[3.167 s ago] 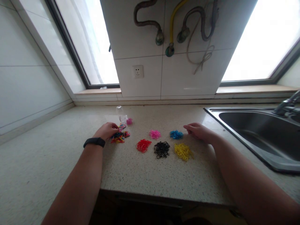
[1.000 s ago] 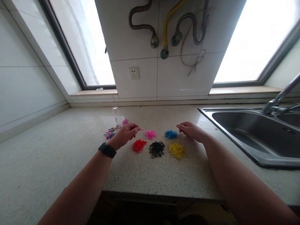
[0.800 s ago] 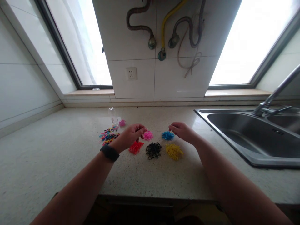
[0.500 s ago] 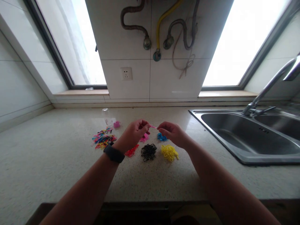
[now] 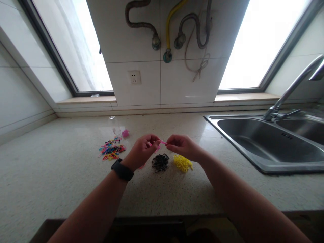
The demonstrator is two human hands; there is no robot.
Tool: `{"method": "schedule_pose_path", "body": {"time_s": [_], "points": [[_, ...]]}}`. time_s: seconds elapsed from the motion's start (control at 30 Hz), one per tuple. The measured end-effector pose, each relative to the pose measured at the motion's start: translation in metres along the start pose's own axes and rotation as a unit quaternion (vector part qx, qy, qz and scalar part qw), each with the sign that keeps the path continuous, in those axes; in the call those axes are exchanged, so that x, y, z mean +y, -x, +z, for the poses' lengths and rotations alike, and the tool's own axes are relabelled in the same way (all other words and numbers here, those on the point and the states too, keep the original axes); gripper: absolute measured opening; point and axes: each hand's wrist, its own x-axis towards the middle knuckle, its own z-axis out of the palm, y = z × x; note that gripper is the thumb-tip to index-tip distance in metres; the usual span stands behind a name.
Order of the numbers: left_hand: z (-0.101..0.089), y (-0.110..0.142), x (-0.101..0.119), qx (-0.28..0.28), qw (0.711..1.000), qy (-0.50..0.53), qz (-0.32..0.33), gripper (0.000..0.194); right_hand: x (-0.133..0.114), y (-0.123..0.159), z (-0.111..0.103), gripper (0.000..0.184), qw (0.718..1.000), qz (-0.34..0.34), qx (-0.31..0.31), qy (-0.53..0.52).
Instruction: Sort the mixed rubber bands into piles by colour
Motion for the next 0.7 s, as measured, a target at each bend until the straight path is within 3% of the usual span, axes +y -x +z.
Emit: {"method": "schedule_pose_path", "body": {"time_s": [0.37, 0.7], "points": [[0.0014, -0.0025, 0.0, -0.018, 1.0, -0.005, -0.019, 0.026, 0.0003, -0.0015, 0.0013, 0.026, 1.0, 0.0, 0.013, 0.003], [-0.0013, -0.0044, -0.0063, -0.001, 0.996, 0.08, -0.04, 0.03, 0.0055, -0.0034, -0.006, 0.03, 0.999, 0.003, 0.052, 0.016]]}}
